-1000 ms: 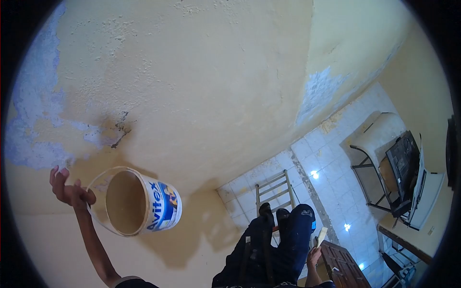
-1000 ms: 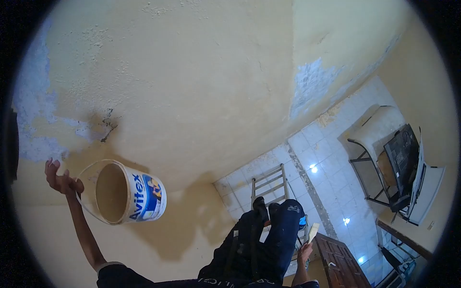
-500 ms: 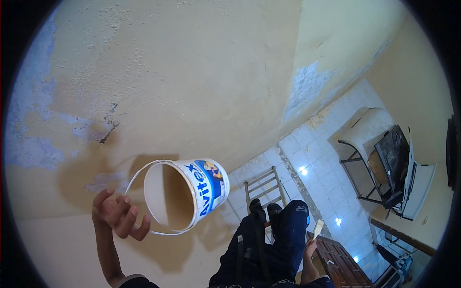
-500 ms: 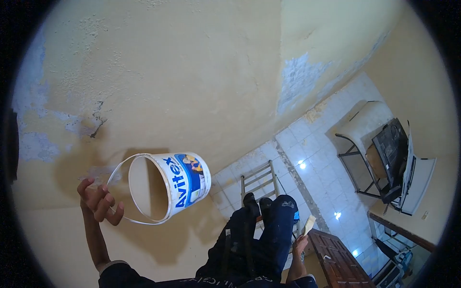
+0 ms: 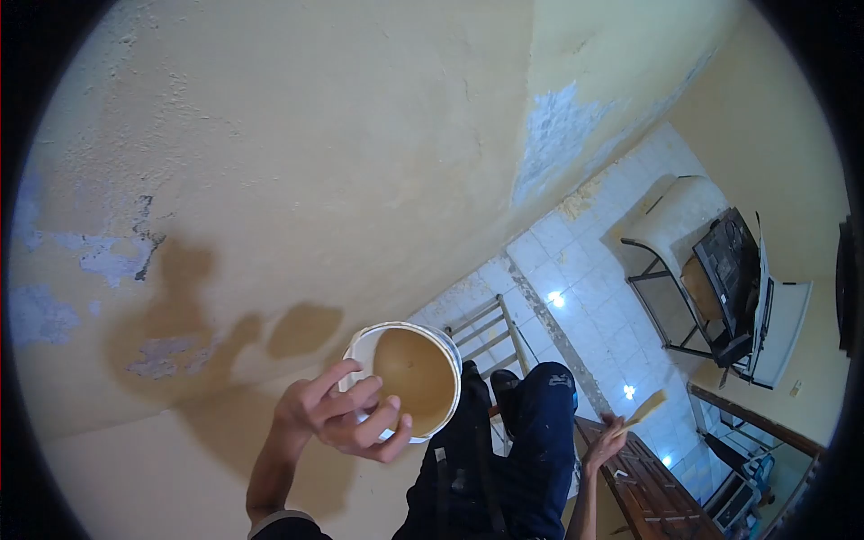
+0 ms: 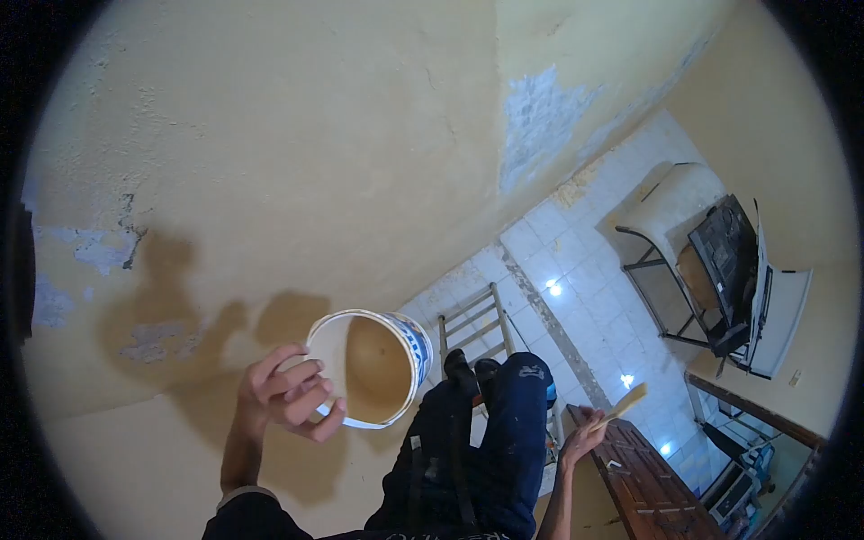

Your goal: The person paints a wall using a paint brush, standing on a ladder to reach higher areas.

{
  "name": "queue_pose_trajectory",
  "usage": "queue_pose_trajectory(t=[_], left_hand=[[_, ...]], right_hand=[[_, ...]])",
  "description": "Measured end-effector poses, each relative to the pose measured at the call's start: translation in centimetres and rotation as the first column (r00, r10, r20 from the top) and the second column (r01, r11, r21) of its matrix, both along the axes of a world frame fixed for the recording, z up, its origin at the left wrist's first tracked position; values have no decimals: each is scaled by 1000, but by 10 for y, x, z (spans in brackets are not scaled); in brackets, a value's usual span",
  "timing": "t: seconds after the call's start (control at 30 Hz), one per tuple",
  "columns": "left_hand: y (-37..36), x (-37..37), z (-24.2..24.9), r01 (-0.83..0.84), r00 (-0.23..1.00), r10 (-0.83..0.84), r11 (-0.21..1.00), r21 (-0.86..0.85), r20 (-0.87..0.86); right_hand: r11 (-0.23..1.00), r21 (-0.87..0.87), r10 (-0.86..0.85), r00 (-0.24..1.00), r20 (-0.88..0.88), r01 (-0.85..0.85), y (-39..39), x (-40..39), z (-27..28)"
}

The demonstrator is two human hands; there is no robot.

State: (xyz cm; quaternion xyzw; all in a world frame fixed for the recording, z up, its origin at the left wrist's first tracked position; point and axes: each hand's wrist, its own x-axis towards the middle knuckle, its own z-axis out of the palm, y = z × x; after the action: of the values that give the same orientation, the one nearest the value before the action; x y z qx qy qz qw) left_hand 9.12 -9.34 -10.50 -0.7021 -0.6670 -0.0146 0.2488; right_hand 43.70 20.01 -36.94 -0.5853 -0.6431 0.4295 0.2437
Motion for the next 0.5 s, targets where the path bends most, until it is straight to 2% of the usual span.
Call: queue_pose_trajectory(t=[0.07, 0.1, 0.17, 0.2, 0.23, 0.27, 0.3, 0.4, 0.43, 0.47, 0.5], left_hand=[[12, 10, -22, -44, 990, 35, 997, 60, 133], [20, 11, -31, -38, 991, 29, 997, 64, 131], [35, 9, -47, 44, 971, -93, 975, 218, 220], [41, 8, -55, 78, 941, -164, 957, 280, 297], [47, 6, -56, 78, 941, -164, 957, 281, 296], [53, 5, -57, 71, 879, -206, 948, 310, 430], [57, 4, -58, 67, 842, -229, 943, 326, 488], [63, 1, -65, -29, 654, -246, 937, 348, 716], [65, 1, -68, -61, 595, -244, 936, 347, 765], [70, -1, -70, -60, 711, -250, 909, 412, 657], [75, -2, -68, -46, 761, -262, 891, 452, 593]], right_hand=[[993, 95, 94, 949, -300, -68, 8, -50, 57], [993, 99, 90, 949, -301, -63, 5, -72, 86], [941, 0, 284, 787, -548, -339, -13, -109, 138], [881, -25, 388, 753, -531, -472, -24, -125, 155], [803, -51, 488, 704, -516, -594, -36, -139, 166], [742, -111, 521, 673, -525, -661, -48, -153, 173], [673, -167, 550, 639, -538, -720, -59, -163, 178], [543, -262, 565, 578, -590, -798, -75, -178, 179], [540, -326, 486, 604, -632, -776, -80, -183, 190], [522, -334, 459, 588, -666, -785, -83, -186, 195], [504, -340, 431, 572, -698, -794, -86, -186, 199]])
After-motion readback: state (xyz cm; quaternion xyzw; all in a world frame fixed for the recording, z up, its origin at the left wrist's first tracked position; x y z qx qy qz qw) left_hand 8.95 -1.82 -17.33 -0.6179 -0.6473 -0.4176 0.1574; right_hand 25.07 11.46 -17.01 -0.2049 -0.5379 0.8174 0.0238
